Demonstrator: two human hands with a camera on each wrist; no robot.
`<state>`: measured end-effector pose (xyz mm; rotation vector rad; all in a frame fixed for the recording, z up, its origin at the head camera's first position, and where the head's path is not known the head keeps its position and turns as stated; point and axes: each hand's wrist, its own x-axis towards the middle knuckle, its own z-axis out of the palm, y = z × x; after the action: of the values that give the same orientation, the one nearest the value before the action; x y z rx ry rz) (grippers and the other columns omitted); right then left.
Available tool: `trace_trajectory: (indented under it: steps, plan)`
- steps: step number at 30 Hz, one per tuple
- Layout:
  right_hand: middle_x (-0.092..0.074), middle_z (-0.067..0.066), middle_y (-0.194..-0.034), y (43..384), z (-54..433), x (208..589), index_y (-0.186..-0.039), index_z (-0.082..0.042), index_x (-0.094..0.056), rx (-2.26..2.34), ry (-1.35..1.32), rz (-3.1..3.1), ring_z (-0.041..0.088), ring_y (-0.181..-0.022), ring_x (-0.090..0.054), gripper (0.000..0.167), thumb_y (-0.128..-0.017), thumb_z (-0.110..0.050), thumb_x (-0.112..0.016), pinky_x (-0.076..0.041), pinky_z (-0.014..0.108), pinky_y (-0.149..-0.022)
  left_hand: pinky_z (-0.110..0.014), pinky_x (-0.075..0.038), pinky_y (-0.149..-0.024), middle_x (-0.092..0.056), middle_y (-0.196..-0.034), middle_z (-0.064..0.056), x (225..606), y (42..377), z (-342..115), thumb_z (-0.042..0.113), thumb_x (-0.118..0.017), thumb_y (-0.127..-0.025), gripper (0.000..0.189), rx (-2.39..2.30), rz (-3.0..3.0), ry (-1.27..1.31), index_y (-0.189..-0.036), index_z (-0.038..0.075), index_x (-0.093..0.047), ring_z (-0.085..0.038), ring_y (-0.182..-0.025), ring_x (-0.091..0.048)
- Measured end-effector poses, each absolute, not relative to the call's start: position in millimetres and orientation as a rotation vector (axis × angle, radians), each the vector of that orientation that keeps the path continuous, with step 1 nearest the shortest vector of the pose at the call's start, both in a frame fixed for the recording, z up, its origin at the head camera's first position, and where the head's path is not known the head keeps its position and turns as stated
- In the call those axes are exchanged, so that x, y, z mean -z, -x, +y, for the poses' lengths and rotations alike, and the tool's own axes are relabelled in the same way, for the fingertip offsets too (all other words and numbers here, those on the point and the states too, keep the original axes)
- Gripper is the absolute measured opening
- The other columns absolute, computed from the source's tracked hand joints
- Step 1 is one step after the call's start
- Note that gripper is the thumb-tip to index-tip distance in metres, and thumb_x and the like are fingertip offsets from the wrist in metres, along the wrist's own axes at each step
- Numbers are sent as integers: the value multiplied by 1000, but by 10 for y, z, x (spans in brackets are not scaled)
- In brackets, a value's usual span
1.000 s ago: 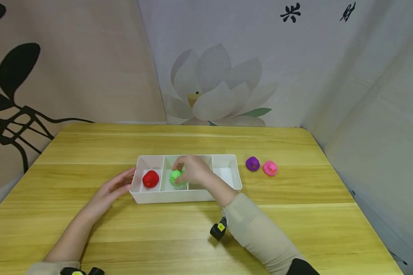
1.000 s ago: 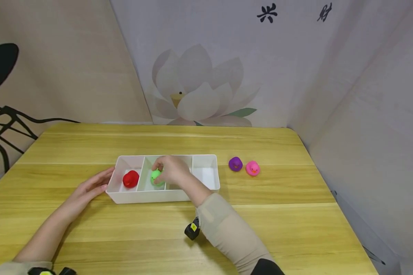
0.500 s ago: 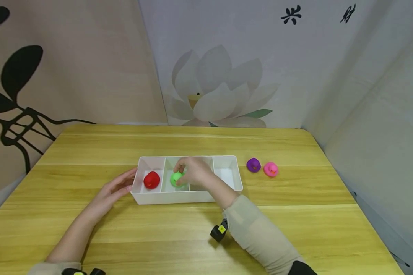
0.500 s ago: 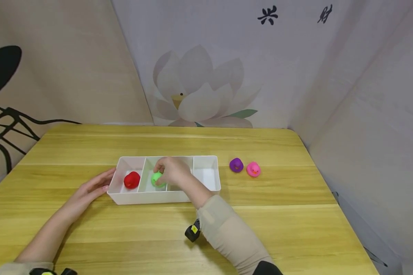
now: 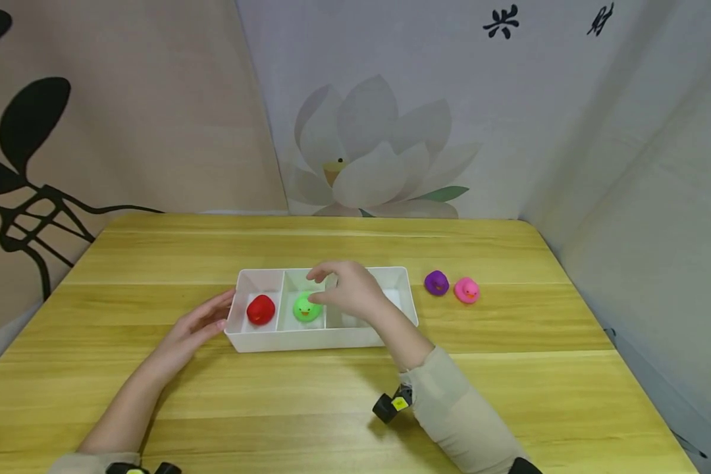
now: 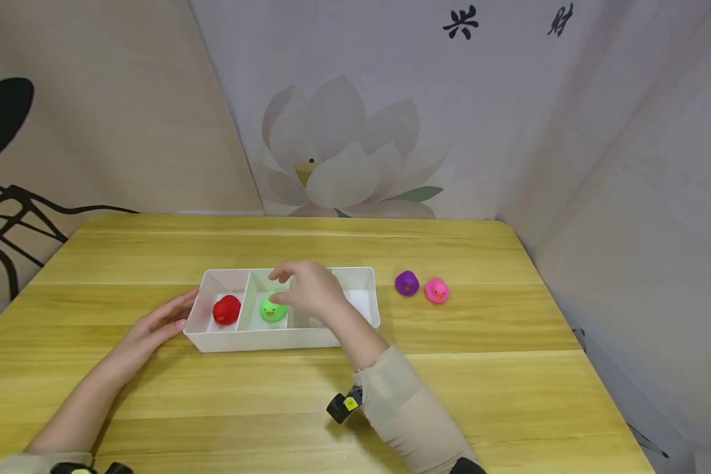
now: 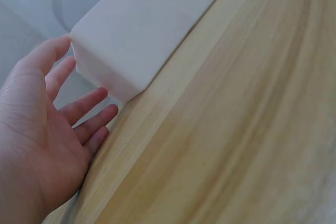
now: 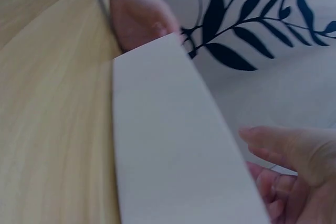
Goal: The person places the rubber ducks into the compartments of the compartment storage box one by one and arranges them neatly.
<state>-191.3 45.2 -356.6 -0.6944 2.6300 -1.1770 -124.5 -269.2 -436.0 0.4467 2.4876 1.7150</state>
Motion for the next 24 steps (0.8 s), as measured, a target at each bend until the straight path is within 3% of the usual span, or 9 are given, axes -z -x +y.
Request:
trace_trajectory:
  steps: [3,7,24]
  plan:
    - [-67,2,-108,1854,541,3514,-111,-17,-70,1261,691,2631,19,-72,-55,29,-83,-23,-77,-46,33,-62,-19,-40,-90,-41,-143,-21,4362,1243,-2691,14,-47,-102,50,-1721,2482,-449,-150,13,-34,-2,-121,-43]
    - [-67,-3,-103,1775,660,3468,-108,-19,-71,1349,667,2662,18,-64,-51,26,-83,-23,-77,-42,31,-52,-19,-40,-90,-41,-142,-22,4365,1241,-2691,13,-47,-101,50,-1736,2476,-460,-150,12,-34,-3,-121,-43]
    - [-67,7,-98,1658,1409,3473,-104,-14,-72,1604,648,2821,19,-57,-46,25,-80,-11,-79,-38,26,-49,-20,-41,-89,-42,-142,-21,4361,1236,-2693,13,-47,-101,50,-1727,2481,-457,-150,13,-34,-3,-121,-43]
